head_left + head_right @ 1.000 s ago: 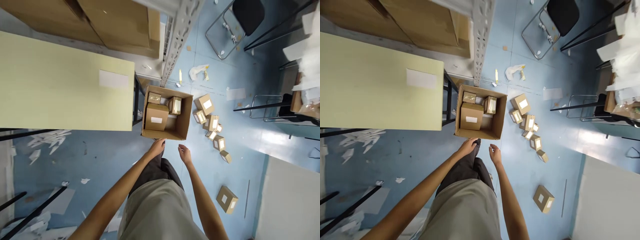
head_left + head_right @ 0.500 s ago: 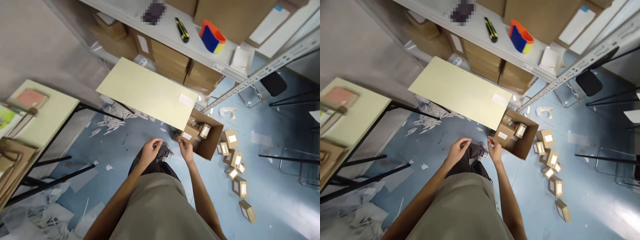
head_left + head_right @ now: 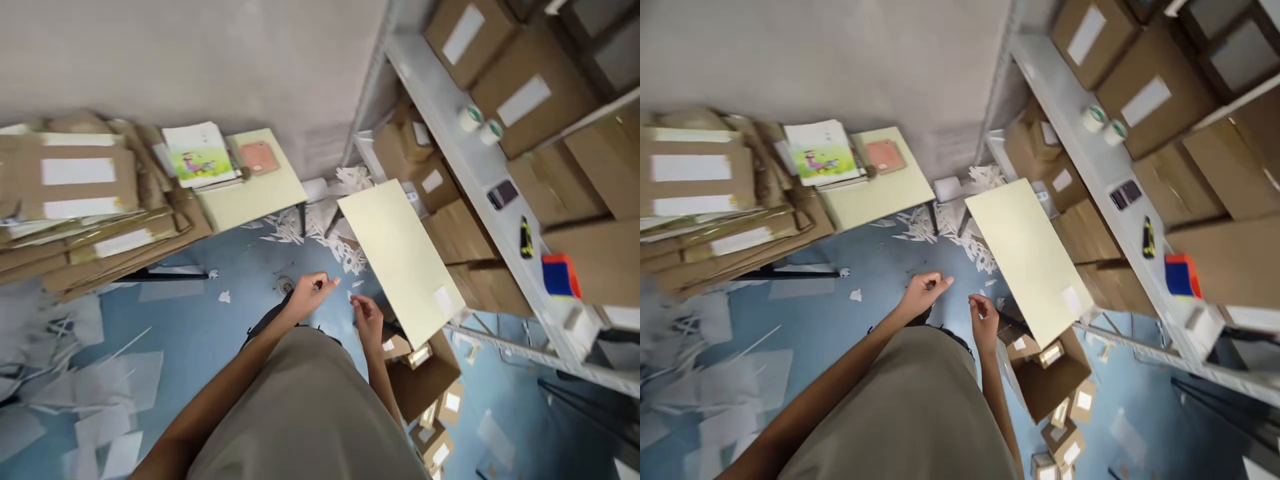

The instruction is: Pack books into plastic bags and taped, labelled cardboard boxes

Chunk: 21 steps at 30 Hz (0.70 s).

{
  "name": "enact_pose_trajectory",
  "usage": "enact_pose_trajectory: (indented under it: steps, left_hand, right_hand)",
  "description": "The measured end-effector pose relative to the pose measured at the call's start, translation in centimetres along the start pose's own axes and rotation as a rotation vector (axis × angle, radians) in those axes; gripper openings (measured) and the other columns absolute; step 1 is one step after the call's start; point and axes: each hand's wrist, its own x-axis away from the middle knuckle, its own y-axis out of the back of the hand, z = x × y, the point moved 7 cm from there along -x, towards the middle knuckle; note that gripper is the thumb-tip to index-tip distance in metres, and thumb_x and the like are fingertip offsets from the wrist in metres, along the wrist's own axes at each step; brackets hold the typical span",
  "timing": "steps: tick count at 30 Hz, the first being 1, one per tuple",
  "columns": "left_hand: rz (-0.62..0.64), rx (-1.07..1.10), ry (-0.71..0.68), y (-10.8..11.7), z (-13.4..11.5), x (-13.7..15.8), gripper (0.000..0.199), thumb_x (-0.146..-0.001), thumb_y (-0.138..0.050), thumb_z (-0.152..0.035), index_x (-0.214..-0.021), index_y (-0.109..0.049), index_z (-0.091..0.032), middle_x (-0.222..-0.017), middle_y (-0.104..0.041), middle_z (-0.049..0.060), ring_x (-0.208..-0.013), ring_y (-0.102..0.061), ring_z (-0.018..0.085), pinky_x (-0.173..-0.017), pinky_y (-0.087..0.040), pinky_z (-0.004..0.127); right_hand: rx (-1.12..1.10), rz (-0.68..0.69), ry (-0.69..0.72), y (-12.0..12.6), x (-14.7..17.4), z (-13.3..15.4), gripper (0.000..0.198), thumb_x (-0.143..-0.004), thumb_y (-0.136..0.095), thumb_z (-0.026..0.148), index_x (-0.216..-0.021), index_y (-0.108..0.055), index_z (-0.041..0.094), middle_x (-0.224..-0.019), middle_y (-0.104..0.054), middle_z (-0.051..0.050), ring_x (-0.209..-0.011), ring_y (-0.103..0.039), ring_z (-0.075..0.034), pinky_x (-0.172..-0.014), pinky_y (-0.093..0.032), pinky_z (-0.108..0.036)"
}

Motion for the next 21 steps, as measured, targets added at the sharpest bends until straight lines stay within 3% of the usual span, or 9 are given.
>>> enact_pose_trajectory:
  steps: [5, 8, 12, 21]
  left_hand:
    - [-0.295, 0.056, -0.013, 14.8, -0.5, -5.0, 0.061, -0.089, -0.069, -0.056, -0.063, -0.024, -0.025, -0.063, -0.022, -0.005, -0.062, -0.024, 0.012, -0.062, -0.026, 0.030]
    - [-0.449, 0.091, -0.020, 21.0, -0.4, -6.8, 0.061, -0.086, -0.070, -0.053, -0.065, -0.020, -0.025, -0.064, -0.019, -0.005, -0.063, -0.020, 0.012, -0.063, -0.025, 0.030]
    - [-0.610, 0.127, 0.055, 26.0, 1.0, -7.8, 0.059, -0.084, -0.069, -0.052, -0.066, -0.020, -0.025, -0.064, -0.018, -0.005, -0.064, -0.021, 0.013, -0.063, -0.029, 0.029]
    - [-0.902, 0.076, 0.238, 33.5, 4.0, -9.5, 0.050, -0.081, -0.067, -0.040, -0.063, -0.023, -0.026, -0.062, -0.025, -0.005, -0.063, -0.026, 0.014, -0.062, -0.030, 0.028]
  right_hand:
    - [0.071, 0.172, 0.057, -10.4, -7.8, 5.8, 0.034, -0.101, -0.070, 0.057, -0.110, -0.080, 0.026, -0.116, -0.088, -0.012, -0.109, -0.083, -0.030, -0.102, -0.068, -0.046]
    - [0.117, 0.268, 0.100, -15.4, -11.5, 8.4, 0.037, -0.102, -0.068, 0.058, -0.113, -0.079, 0.025, -0.117, -0.088, -0.013, -0.110, -0.083, -0.030, -0.103, -0.068, -0.046]
    - [0.145, 0.397, 0.111, -21.4, -16.4, 10.2, 0.037, -0.099, -0.071, 0.058, -0.111, -0.080, 0.024, -0.115, -0.088, -0.013, -0.109, -0.083, -0.031, -0.102, -0.067, -0.046]
    - [0.092, 0.693, 0.134, -36.2, -28.6, 13.0, 0.041, -0.095, -0.071, 0.062, -0.106, -0.078, 0.023, -0.112, -0.088, -0.014, -0.108, -0.085, -0.031, -0.104, -0.068, -0.046]
